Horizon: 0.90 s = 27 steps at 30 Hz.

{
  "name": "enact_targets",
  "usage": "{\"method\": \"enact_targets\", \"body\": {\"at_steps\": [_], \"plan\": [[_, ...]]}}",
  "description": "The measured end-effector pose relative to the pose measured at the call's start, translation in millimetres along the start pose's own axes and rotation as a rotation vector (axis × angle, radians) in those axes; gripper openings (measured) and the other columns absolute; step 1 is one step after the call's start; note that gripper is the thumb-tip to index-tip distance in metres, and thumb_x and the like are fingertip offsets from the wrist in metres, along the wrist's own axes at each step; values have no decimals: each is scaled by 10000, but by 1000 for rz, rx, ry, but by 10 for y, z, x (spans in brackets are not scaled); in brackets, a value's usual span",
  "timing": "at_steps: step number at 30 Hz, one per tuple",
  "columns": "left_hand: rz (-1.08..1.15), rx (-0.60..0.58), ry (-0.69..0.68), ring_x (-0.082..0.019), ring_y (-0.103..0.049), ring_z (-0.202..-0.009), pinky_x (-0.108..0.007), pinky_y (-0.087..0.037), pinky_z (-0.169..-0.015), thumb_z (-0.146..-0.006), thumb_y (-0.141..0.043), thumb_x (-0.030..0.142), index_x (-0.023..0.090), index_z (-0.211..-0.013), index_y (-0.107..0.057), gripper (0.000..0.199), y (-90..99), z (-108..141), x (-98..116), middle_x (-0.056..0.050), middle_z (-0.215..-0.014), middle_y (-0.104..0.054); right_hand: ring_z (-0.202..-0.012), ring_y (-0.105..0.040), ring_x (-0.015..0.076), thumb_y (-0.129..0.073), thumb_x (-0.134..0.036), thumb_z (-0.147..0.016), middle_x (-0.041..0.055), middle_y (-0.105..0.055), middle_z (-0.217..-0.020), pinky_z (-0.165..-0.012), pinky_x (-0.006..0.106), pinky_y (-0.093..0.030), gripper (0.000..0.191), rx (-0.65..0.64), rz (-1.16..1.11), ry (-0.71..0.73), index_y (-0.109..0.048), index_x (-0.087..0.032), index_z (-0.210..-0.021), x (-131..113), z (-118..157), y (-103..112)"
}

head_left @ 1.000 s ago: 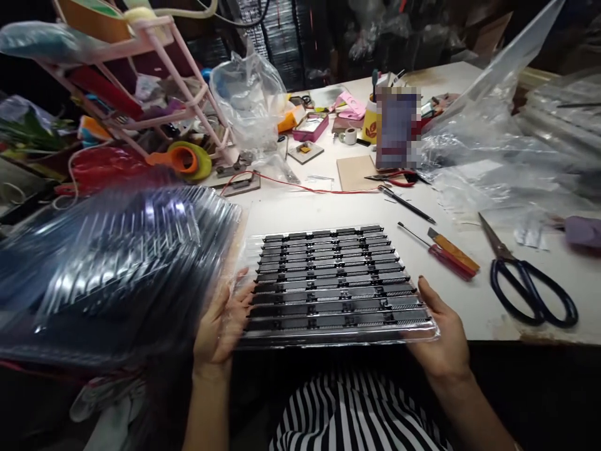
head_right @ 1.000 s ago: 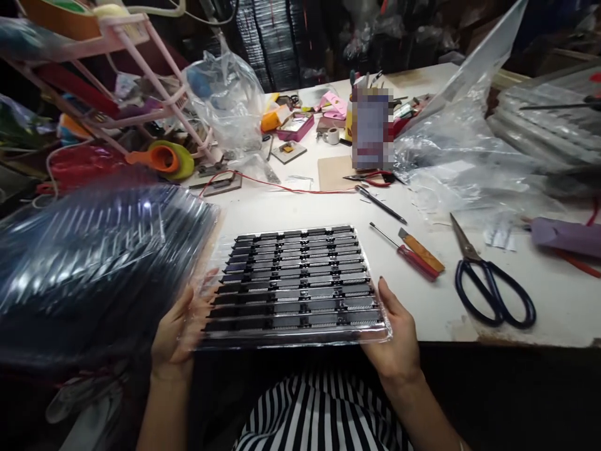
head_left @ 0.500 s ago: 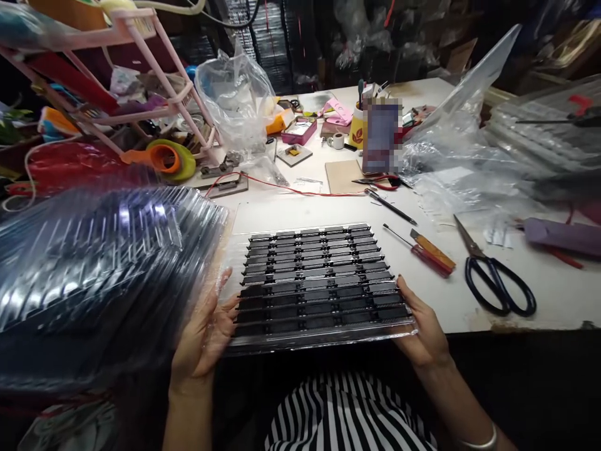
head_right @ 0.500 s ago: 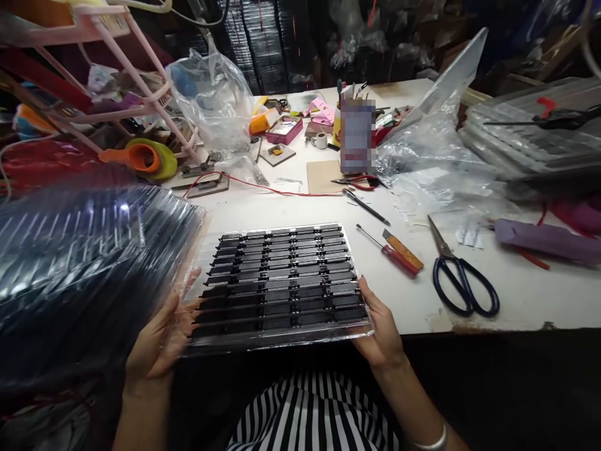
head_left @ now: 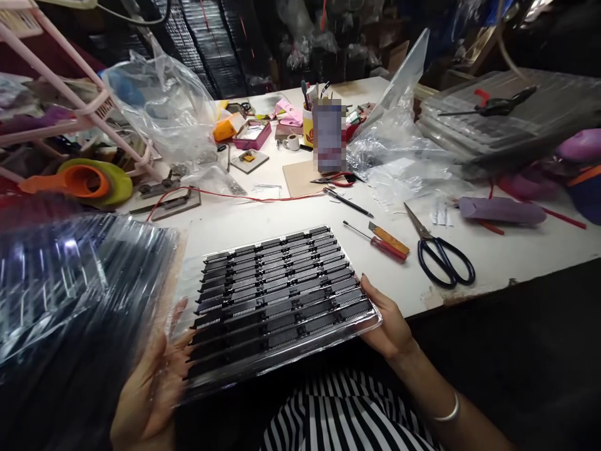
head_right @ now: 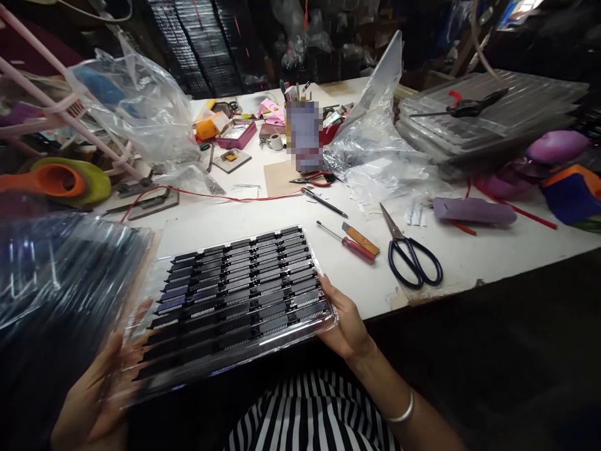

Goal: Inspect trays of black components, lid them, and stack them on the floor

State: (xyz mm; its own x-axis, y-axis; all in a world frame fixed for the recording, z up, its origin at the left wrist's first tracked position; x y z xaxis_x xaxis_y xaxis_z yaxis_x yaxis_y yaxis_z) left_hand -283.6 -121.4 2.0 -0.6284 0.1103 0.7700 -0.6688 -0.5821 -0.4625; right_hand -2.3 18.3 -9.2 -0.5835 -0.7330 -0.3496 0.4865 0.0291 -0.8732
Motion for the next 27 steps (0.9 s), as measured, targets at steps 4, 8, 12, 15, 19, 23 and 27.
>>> {"method": "enact_targets", "body": {"at_steps": [4, 8, 12, 15, 19, 23, 27], "plan": [[-31, 4, -41, -247, -686, -941, -415, -539, -868, -895, -461, 195, 284, -1388, -427, 503, -32, 15, 22, -59, -984, -737, -1010, -651, 197, -533, -358, -914, 62, -715, -1052, -997, 391, -430, 300, 16, 21, 14, -662, -171, -1110, -13, -12, -6], [-24, 21, -60, -240, -689, -927, -403, -551, -850, -884, -478, 176, 285, -1380, -436, 509, -17, 13, 24, -50, -988, -737, -998, -658, 207, -535, -364, -911, 68, -724, -1020, -985, 395, -440, 299, 28, 31, 1, -676, -157, -1073, -10, -29, -11], [-25, -27, -93, -230, -700, -879, -401, -563, -818, -899, -459, 169, 286, -1386, -424, 503, -13, 1, 20, -58, -977, -735, -1003, -658, 212, -527, -361, -916, 62, -732, -997, -985, 407, -444, 290, 50, 16, -6, -680, -169, -1069, -4, -35, 12], [-23, -70, -113, -236, -699, -879, -406, -567, -802, -909, -443, 188, 274, -1405, -397, 506, -21, -1, 12, -76, -977, -730, -1016, -655, 220, -539, -369, -906, 61, -734, -995, -986, 420, -447, 289, 65, 20, -23, -682, -179, -1070, 6, -27, 13], [11, -55, -126, -233, -692, -905, -405, -556, -822, -910, -437, 184, 257, -1408, -395, 505, -41, 10, 8, -79, -958, -728, -1031, -651, 227, -552, -366, -896, 61, -732, -1013, -993, 430, -452, 277, 83, 48, -23, -689, -189, -1060, 2, -15, 8], [5, -12, -139, -240, -685, -931, -409, -539, -857, -895, -469, 168, 209, -1405, -401, 517, -64, 22, 24, -96, -944, -728, -1045, -647, 229, -562, -349, -894, 63, -724, -1048, -1008, 431, -446, 255, 99, 56, 4, -700, -186, -1033, -11, -17, 20], [19, -2, -129, -256, -680, -944, -444, -529, -869, -876, -514, 181, 218, -1399, -407, 535, -63, 20, 26, -103, -995, -721, -1069, -636, 238, -584, -357, -879, 64, -728, -1039, -1018, 438, -438, 243, 125, 65, 6, -712, -186, -994, -8, -19, 39]]}}
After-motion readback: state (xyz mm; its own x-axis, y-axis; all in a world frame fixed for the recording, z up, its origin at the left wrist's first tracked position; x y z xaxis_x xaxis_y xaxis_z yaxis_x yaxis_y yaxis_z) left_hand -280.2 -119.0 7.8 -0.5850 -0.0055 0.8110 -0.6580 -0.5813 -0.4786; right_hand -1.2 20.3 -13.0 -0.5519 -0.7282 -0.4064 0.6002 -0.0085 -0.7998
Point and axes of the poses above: each hand's wrist, its own z-axis away from the middle knuckle, its own y-axis out of the back of the hand, x = y × z, the point moved 5 cm from there along -z, towards the middle knuckle
